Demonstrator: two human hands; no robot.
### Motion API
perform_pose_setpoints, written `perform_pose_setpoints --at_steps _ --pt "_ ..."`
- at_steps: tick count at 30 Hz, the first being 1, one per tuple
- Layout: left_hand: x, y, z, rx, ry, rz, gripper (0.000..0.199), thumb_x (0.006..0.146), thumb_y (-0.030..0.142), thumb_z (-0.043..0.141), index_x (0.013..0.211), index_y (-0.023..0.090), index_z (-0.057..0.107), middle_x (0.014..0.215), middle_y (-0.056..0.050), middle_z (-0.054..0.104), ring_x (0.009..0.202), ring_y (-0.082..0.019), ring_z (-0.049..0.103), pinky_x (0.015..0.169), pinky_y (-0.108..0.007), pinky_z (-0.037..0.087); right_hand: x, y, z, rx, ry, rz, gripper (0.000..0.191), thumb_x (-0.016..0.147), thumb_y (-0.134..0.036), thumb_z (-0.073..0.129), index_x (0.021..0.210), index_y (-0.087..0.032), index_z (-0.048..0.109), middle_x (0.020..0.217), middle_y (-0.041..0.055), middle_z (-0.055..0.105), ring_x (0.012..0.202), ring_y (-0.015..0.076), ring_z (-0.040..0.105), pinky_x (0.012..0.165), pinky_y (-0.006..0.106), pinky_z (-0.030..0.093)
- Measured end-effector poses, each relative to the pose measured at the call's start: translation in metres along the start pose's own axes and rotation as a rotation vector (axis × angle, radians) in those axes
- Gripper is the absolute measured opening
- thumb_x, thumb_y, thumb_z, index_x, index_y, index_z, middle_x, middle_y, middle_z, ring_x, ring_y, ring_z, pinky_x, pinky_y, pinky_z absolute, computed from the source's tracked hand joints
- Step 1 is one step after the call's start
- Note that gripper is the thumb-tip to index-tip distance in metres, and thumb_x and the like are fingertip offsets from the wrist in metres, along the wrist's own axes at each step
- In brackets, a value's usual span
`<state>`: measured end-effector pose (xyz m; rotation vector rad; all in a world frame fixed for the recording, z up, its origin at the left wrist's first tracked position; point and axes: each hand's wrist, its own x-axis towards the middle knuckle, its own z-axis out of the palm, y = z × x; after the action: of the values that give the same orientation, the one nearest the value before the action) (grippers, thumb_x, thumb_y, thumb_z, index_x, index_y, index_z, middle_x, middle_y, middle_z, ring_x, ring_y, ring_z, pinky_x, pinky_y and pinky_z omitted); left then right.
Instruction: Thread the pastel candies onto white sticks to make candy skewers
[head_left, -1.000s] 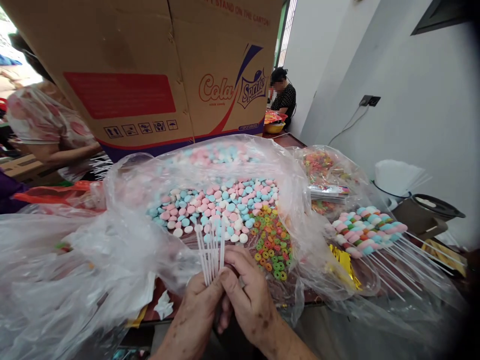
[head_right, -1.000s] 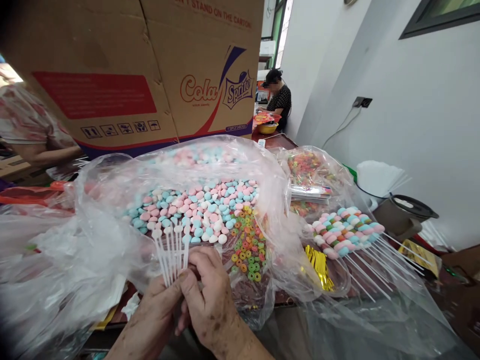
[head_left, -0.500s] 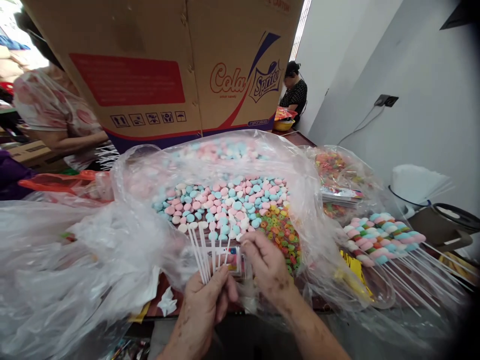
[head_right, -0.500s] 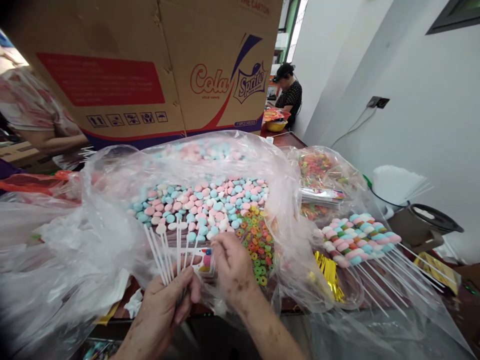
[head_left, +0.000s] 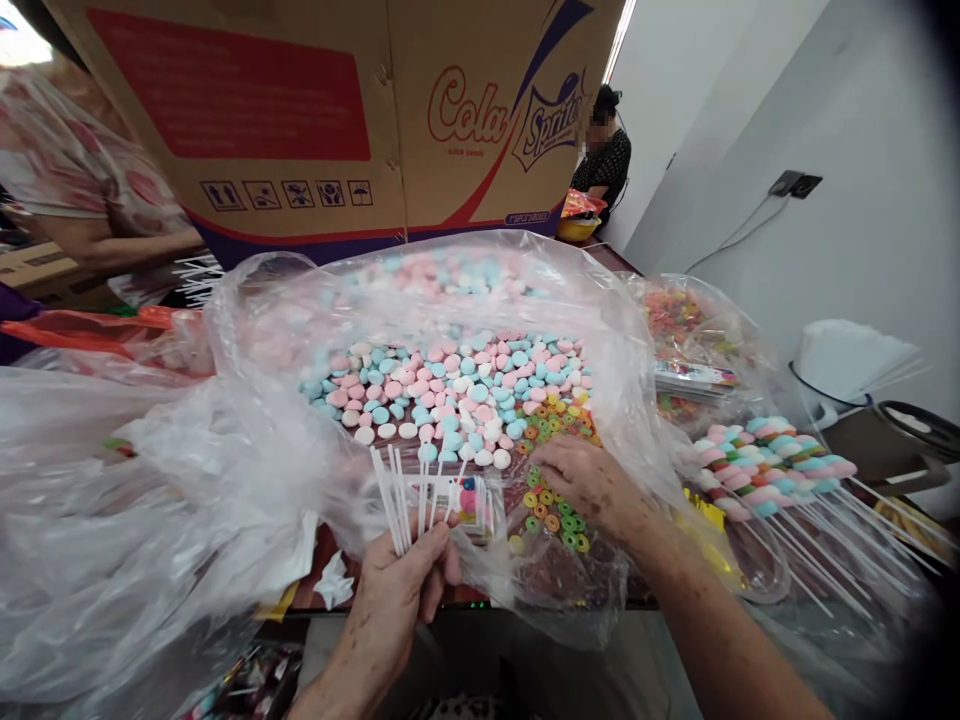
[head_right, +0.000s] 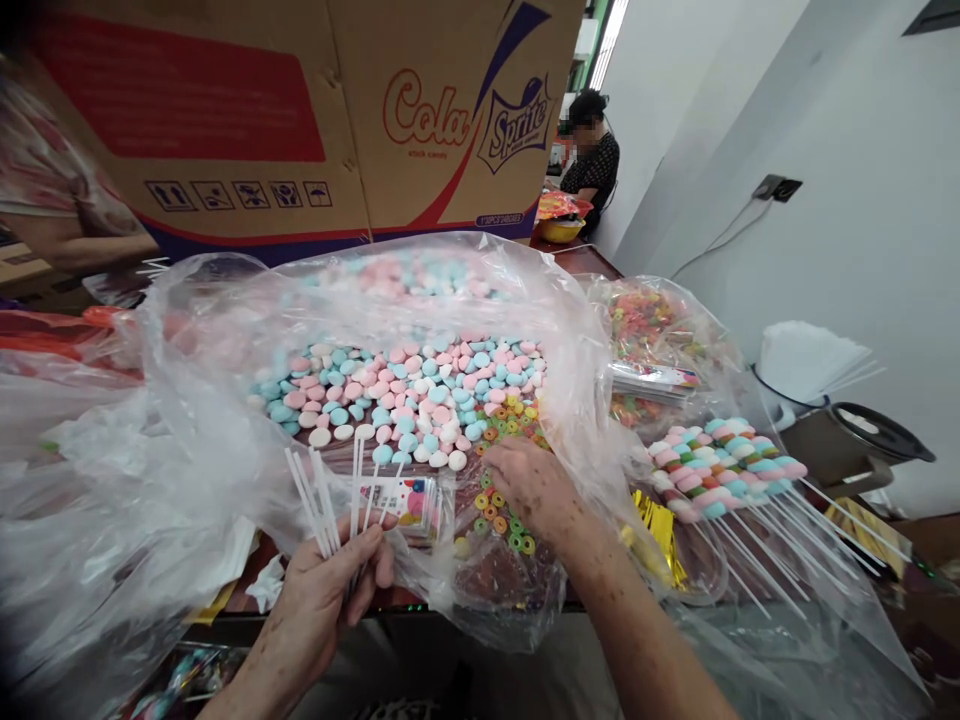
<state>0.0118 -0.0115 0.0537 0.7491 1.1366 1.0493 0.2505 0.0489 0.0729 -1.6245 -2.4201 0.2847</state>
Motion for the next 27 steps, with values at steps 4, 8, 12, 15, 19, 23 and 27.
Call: perform_pose_setpoints --at_steps 4,8,12,15,19,23,27 --pt "0.003 -0.002 -0.002 -0.008 -0.013 0.004 0.033 0.074 0.044 0.070 0.075 0.012 0.065 0.048 0.002 0.059 0.029 -0.001 0.034 0.033 -0.015 0.014 -0.001 -0.001 0.005 -0.136 -0.054 -0.147 0.017 0.087 -0.010 0.052 0.081 -0.019 0.066 0.085 0.0063 0.061 0.086 0.0218 0.055 0.076 0.032 0.043" --pt "0.004 -0.004 -0.002 0.000 -0.026 0.009 0.032 0.075 0.044 0.069 0.073 0.012 0.065 0.049 0.002 0.059 0.030 -0.001 0.034 0.034 -0.015 0.015 -0.005 0.002 0.000 -0.143 -0.086 -0.214 0.024 0.086 -0.004 0.047 0.087 -0.018 0.066 0.087 0.0063 0.059 0.084 0.0208 0.053 0.074 0.032 0.043" --pt "0.004 -0.005 -0.003 0.013 -0.033 0.003 0.032 0.075 0.043 0.069 0.077 0.012 0.066 0.048 0.003 0.059 0.030 -0.001 0.034 0.033 -0.015 0.015 -0.005 0.005 -0.004 -0.112 -0.083 -0.227 0.022 0.088 -0.007 0.047 0.091 -0.018 0.066 0.090 0.0067 0.059 0.090 0.0209 0.054 0.077 0.032 0.044" --pt "0.004 -0.007 -0.003 -0.005 -0.036 -0.009 0.031 0.075 0.043 0.069 0.080 0.012 0.066 0.049 0.003 0.059 0.029 -0.002 0.035 0.033 -0.015 0.016 0.002 -0.001 -0.002 -0.106 -0.025 -0.162 0.020 0.093 -0.013 0.045 0.092 -0.019 0.065 0.090 0.0062 0.059 0.089 0.0200 0.055 0.078 0.031 0.044" --pt "0.004 -0.010 -0.004 -0.016 -0.024 -0.003 0.028 0.078 0.040 0.067 0.081 0.012 0.064 0.052 0.003 0.061 0.029 -0.001 0.036 0.034 -0.015 0.016 0.020 -0.023 0.005 -0.162 0.010 -0.006 0.018 0.095 -0.017 0.046 0.091 -0.019 0.064 0.088 0.0060 0.061 0.086 0.0197 0.056 0.076 0.029 0.044" --pt "0.004 -0.011 -0.005 -0.021 -0.021 -0.004 0.028 0.079 0.040 0.067 0.084 0.013 0.062 0.052 0.003 0.061 0.029 -0.002 0.036 0.034 -0.015 0.018 0.031 -0.043 0.016 -0.253 -0.055 0.074 0.017 0.090 -0.015 0.051 0.101 -0.018 0.063 0.098 0.0098 0.064 0.095 0.0235 0.057 0.074 0.029 0.043" --pt "0.004 -0.011 -0.005 -0.022 -0.020 -0.010 0.029 0.079 0.041 0.066 0.082 0.013 0.062 0.051 0.003 0.060 0.029 -0.002 0.035 0.034 -0.015 0.017 0.028 -0.044 0.019 -0.208 -0.053 0.141 0.022 0.086 -0.010 0.051 0.103 -0.017 0.062 0.101 0.0107 0.065 0.094 0.0230 0.058 0.074 0.029 0.041"
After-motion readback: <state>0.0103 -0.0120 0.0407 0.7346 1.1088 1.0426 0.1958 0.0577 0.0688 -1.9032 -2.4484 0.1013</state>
